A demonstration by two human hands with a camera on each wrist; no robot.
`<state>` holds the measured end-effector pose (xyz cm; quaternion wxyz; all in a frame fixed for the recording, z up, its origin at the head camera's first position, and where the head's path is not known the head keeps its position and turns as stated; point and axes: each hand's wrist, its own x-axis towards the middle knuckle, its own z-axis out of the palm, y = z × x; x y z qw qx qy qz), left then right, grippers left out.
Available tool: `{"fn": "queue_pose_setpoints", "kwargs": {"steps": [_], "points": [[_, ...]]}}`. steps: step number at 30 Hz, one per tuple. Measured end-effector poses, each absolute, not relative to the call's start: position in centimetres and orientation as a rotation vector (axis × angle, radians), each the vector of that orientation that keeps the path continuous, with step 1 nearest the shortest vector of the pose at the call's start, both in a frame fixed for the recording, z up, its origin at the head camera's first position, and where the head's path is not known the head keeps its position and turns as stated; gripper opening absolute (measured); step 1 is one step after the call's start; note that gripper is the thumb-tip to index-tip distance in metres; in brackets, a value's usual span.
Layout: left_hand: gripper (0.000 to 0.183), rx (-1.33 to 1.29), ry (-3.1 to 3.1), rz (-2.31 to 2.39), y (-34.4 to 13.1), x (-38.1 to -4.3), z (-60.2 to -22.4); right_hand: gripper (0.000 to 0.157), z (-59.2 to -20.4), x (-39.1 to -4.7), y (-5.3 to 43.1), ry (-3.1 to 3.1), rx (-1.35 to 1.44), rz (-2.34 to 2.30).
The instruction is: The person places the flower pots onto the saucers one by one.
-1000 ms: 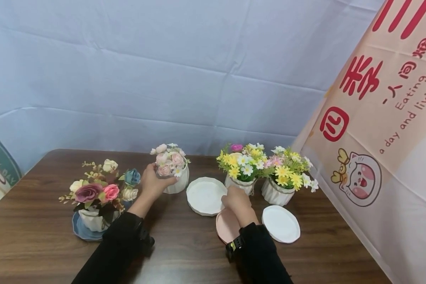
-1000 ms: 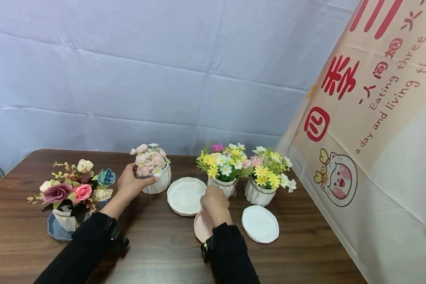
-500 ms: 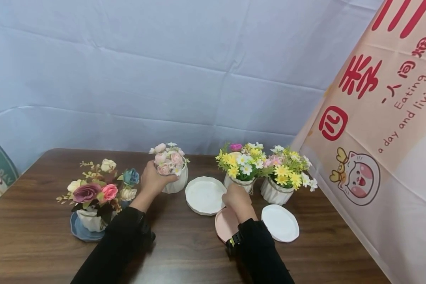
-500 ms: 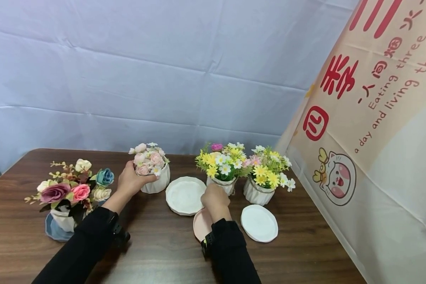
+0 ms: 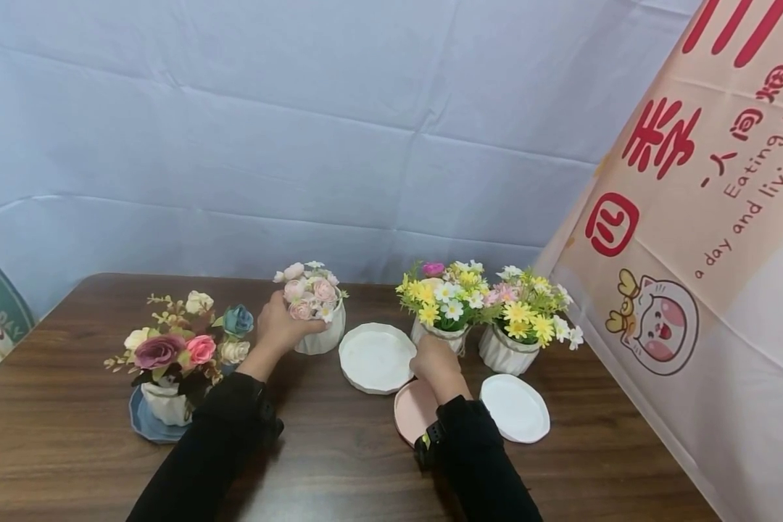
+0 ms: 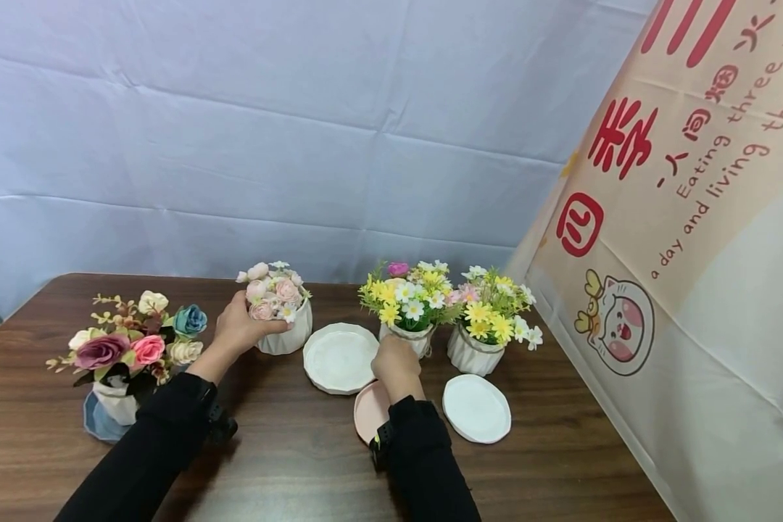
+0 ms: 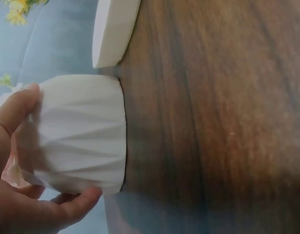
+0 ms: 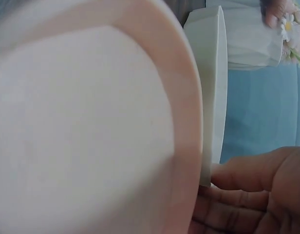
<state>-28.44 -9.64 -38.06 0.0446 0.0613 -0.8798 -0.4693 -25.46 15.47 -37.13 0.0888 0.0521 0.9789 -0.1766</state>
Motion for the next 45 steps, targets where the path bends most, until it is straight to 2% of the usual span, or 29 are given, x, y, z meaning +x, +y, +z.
{"fn": "queue_pose_setpoints", "kwargs": {"steps": [13, 25, 34, 45], "points": [[0.102, 0.187, -2.709, -1.438, -9.6, -28.7, -37.9, 0.009, -37.0, -26.2, 15.5, 2.876, 0.177, -0.516], [0.104, 0.144, -2.736, -1.436, -9.8, -28.7, -37.9, 0.019, -37.0, -26.0, 15.6, 2.821, 0.206, -0.646], [0.103, 0.112, -2.742, -1.439, -9.9, -28.6, -37.8, 0.017, -35.9, -25.5, 15.9, 2.819, 0.14, -0.759], [0.103, 0.12, -2.75, -1.413, -9.9, -28.6, -37.7, 0.028, -35.3, -25.1, 16.1, 2.839, 0.102, -0.789]]}}
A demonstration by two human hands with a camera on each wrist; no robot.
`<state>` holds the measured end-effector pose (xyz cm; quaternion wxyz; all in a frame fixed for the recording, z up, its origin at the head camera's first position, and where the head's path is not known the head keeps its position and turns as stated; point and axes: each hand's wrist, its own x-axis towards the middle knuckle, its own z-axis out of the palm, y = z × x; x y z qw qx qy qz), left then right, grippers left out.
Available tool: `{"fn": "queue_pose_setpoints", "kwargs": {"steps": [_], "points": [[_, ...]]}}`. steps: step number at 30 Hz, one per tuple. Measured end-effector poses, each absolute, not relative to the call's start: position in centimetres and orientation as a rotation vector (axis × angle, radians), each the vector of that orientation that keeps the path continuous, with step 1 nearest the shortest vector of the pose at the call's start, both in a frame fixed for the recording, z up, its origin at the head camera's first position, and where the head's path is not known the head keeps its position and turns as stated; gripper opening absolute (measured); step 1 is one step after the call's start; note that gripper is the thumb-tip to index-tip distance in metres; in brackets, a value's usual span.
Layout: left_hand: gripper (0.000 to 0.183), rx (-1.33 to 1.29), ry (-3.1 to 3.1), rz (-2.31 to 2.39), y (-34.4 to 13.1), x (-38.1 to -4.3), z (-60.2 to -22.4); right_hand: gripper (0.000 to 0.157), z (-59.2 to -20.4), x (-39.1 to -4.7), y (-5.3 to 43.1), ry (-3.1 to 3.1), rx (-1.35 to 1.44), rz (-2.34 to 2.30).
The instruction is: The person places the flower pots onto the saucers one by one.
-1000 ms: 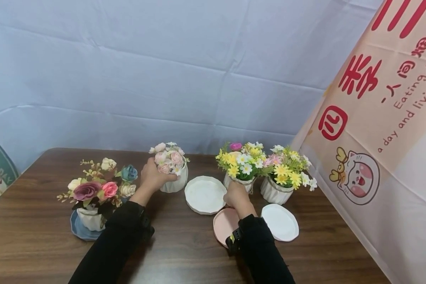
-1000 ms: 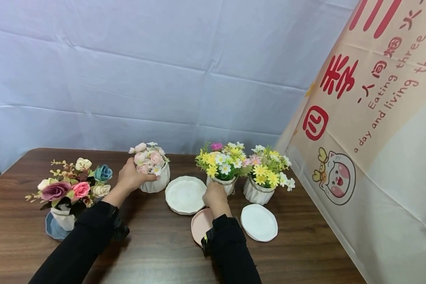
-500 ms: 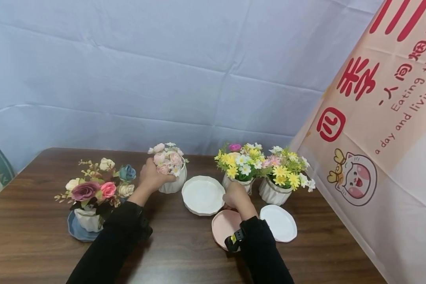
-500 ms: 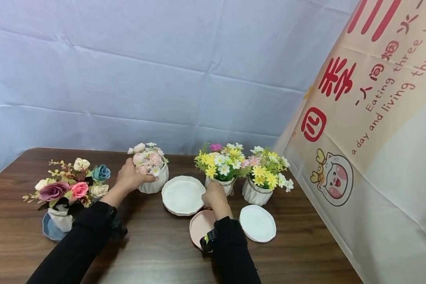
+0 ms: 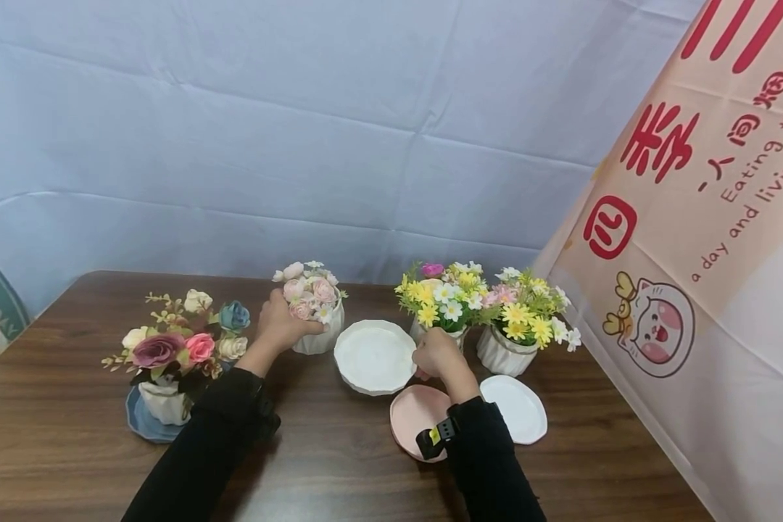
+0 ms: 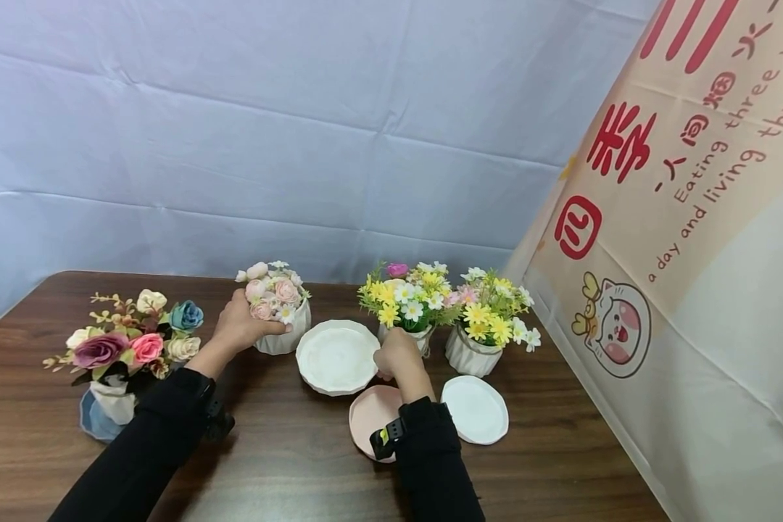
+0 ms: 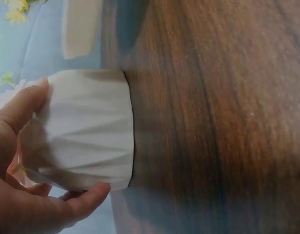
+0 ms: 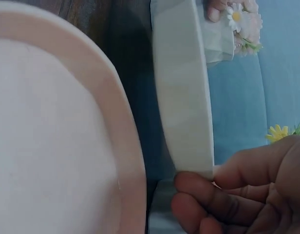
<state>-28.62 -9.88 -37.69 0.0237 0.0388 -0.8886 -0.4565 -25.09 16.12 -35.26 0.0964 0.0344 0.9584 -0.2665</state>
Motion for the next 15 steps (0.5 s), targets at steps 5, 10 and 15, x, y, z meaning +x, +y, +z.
{"fn": "queue_pose_setpoints", "kwargs": {"steps": [5, 10, 15], "points": [[0.108, 0.125, -2.743, -1.4, -9.89, -28.49, -37.58, 0.034, -35.29, -24.98, 16.36, 2.841, 0.075, -0.826], [0.105, 0.118, -2.745, -1.424, -9.96, -28.56, -37.67, 0.037, -35.47, -24.78, 16.47, 2.842, 0.054, -0.864], [0.103, 0.117, -2.76, -1.42, -9.94, -28.6, -37.72, 0.04, -36.12, -24.54, 16.52, 2.83, 0.039, -0.88]]}}
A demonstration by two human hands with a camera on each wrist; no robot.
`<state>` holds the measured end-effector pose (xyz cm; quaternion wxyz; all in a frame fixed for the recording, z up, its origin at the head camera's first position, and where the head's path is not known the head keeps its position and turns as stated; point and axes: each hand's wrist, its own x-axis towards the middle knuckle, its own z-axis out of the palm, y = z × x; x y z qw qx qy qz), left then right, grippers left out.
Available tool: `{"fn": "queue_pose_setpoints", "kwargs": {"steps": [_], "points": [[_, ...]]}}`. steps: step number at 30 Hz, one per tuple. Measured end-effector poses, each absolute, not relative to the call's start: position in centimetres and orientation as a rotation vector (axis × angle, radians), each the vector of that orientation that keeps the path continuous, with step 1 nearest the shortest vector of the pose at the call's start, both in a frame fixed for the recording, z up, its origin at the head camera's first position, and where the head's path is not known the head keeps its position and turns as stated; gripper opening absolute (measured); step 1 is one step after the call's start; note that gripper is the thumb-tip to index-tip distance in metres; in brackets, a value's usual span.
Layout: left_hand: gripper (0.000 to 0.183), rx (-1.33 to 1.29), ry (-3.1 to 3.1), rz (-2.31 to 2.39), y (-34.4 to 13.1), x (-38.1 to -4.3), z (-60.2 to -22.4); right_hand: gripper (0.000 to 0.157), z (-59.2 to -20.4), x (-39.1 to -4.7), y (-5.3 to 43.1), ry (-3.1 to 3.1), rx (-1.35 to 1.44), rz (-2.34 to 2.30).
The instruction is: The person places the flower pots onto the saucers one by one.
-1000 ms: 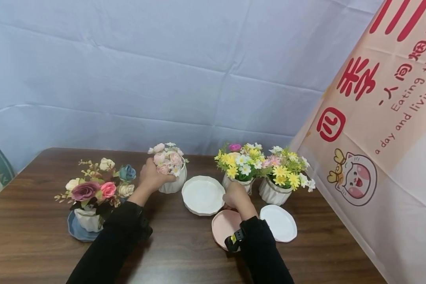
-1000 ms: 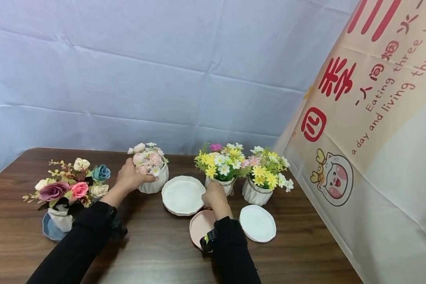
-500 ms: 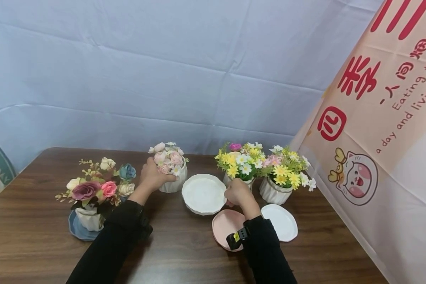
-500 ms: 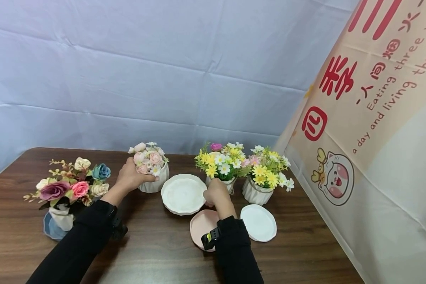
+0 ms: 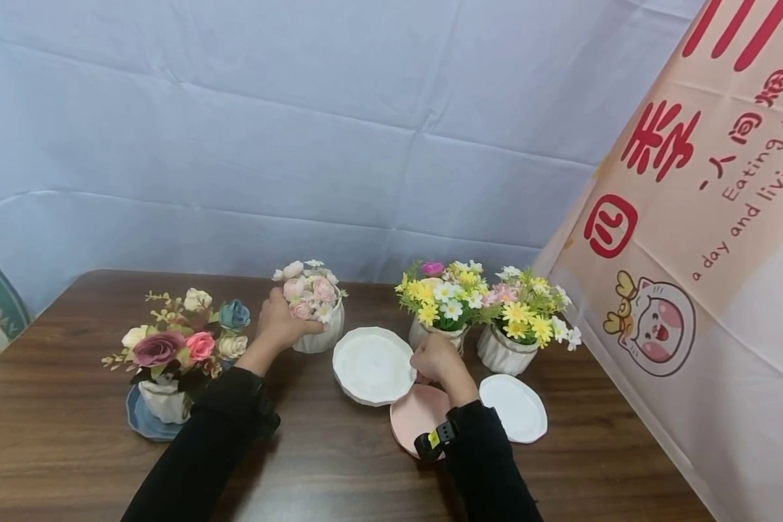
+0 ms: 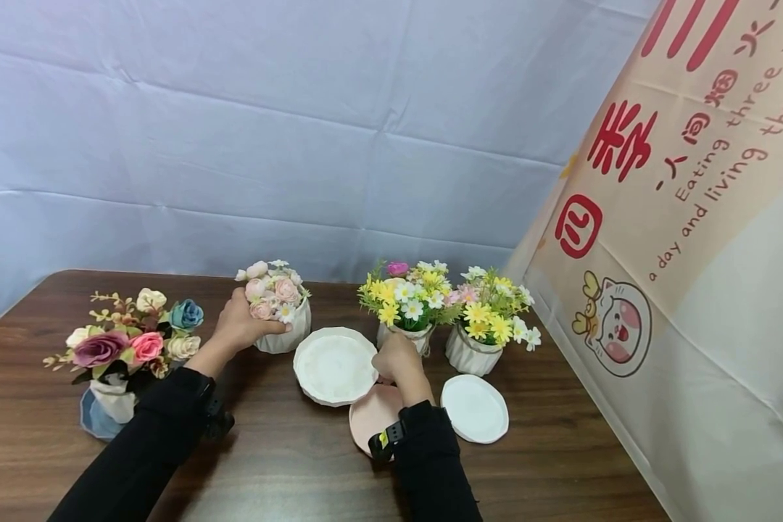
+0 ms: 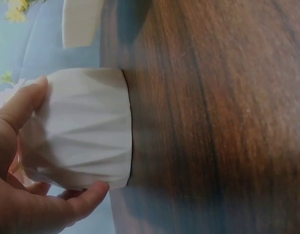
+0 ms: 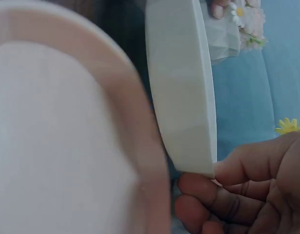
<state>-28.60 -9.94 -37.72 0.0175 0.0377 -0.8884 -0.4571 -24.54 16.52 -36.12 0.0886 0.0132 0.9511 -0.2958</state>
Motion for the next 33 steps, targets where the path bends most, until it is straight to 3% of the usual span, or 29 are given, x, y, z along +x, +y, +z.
{"fn": "queue_pose_setpoints", "kwargs": {"steps": [33], "points": [[0.106, 0.13, -2.769, -1.463, -10.1, -28.8, -37.8, 0.038, -36.9, -22.5, 9.9, 2.819, -0.127, -0.793]]}}
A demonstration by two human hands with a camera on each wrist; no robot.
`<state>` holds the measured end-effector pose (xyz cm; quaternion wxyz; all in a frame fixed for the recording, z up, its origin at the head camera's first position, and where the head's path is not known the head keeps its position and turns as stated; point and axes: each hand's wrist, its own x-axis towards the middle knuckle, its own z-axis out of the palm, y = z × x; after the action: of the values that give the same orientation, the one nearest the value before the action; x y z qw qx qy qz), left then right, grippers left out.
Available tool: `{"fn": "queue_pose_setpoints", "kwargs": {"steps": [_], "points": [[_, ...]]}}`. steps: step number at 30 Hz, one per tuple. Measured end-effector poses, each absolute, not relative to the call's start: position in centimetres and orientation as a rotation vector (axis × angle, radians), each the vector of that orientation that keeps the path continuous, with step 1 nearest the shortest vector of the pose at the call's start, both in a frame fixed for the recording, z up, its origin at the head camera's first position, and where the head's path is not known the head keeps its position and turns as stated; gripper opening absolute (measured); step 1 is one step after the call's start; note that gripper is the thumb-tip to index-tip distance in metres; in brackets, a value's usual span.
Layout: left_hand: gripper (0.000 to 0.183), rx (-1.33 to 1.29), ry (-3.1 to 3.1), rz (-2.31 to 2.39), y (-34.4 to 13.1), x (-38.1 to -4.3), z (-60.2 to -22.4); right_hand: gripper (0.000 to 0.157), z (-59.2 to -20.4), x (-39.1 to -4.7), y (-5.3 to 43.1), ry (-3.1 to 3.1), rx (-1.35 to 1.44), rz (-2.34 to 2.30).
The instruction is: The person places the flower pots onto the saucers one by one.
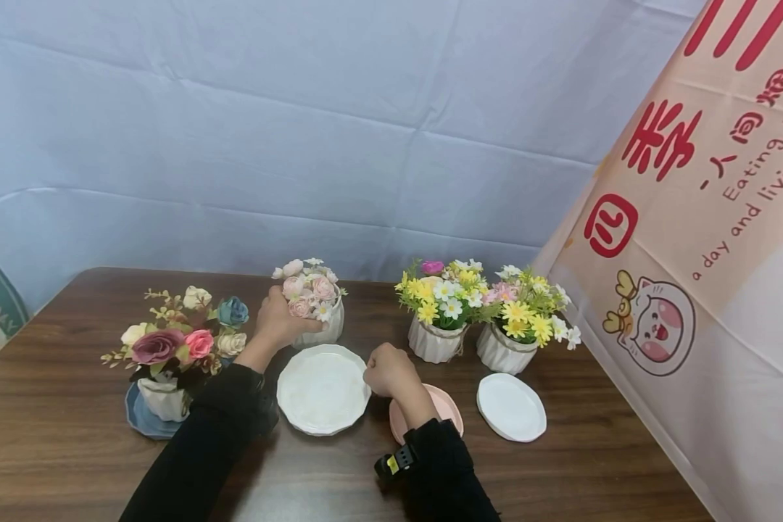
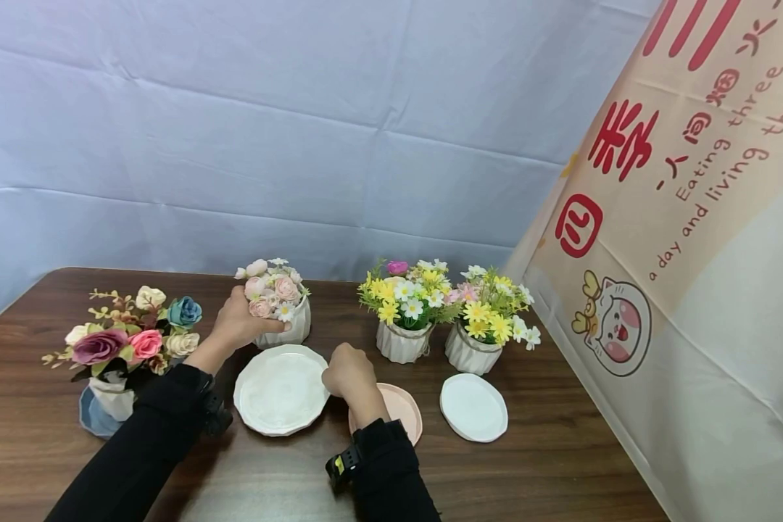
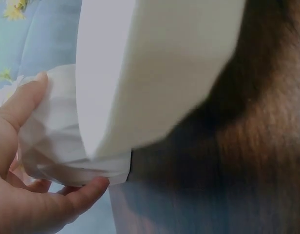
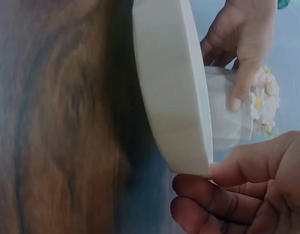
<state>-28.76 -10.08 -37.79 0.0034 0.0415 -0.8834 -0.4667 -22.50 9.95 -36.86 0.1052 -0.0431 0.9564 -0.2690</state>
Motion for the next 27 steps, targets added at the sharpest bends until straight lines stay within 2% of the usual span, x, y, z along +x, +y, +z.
{"fn": "queue_pose_setpoints", "kwargs": {"steps": [13, 27], "points": [[0.108, 0.122, -2.799, -1.455, -10.1, -28.8, -37.7, 0.04, -37.3, -22.4, 8.1, 2.828, -0.143, -0.829], [0.108, 0.101, -2.81, -1.478, -10.2, -28.6, -37.5, 0.04, -38.6, -22.6, 7.1, 2.736, -0.033, -0.94]]}}
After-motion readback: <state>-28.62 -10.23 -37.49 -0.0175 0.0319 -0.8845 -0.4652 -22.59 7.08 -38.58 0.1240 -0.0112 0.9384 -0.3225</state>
